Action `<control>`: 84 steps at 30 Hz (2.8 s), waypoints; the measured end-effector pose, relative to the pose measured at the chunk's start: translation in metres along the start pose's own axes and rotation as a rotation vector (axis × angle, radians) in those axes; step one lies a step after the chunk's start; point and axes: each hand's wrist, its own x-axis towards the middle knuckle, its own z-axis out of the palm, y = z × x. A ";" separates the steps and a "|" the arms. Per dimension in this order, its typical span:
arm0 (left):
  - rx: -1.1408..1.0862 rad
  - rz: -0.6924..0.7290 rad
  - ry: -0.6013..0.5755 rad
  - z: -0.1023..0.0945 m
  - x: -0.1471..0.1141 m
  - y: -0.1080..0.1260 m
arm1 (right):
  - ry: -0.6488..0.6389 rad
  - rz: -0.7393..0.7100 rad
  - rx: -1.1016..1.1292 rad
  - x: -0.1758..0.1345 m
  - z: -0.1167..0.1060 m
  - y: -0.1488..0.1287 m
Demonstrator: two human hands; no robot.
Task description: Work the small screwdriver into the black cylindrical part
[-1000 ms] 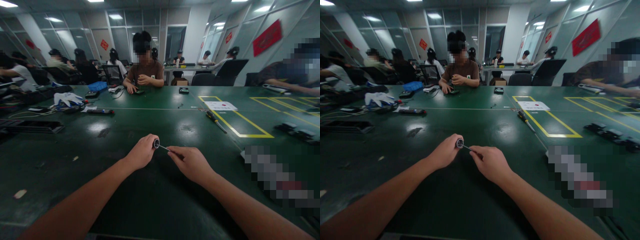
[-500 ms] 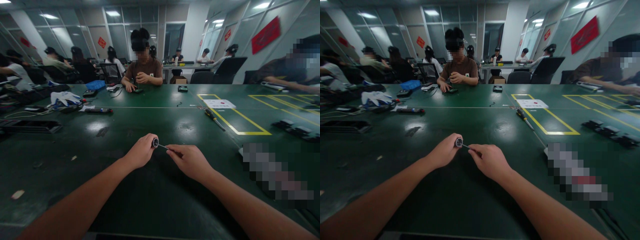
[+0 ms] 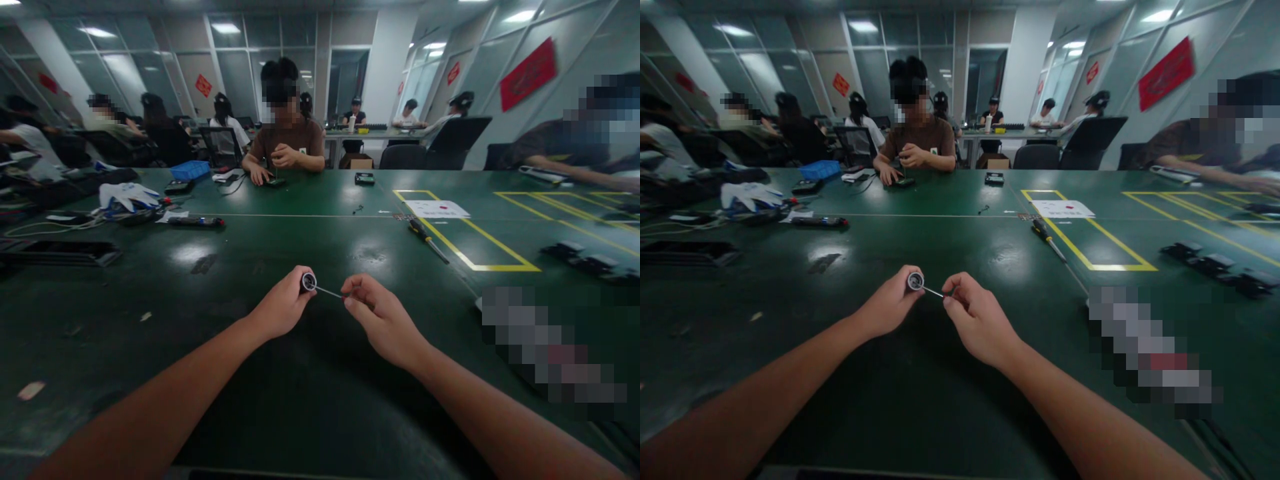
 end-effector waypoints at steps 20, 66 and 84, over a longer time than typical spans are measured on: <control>-0.043 -0.010 0.077 0.000 -0.002 0.004 | 0.090 0.193 0.834 0.011 0.009 0.013; 0.160 0.038 -0.110 -0.006 0.000 0.011 | 0.089 -0.223 -0.207 -0.003 -0.002 -0.001; 0.060 -0.003 -0.111 -0.006 0.000 0.008 | 0.182 -0.153 -0.107 -0.004 -0.001 0.001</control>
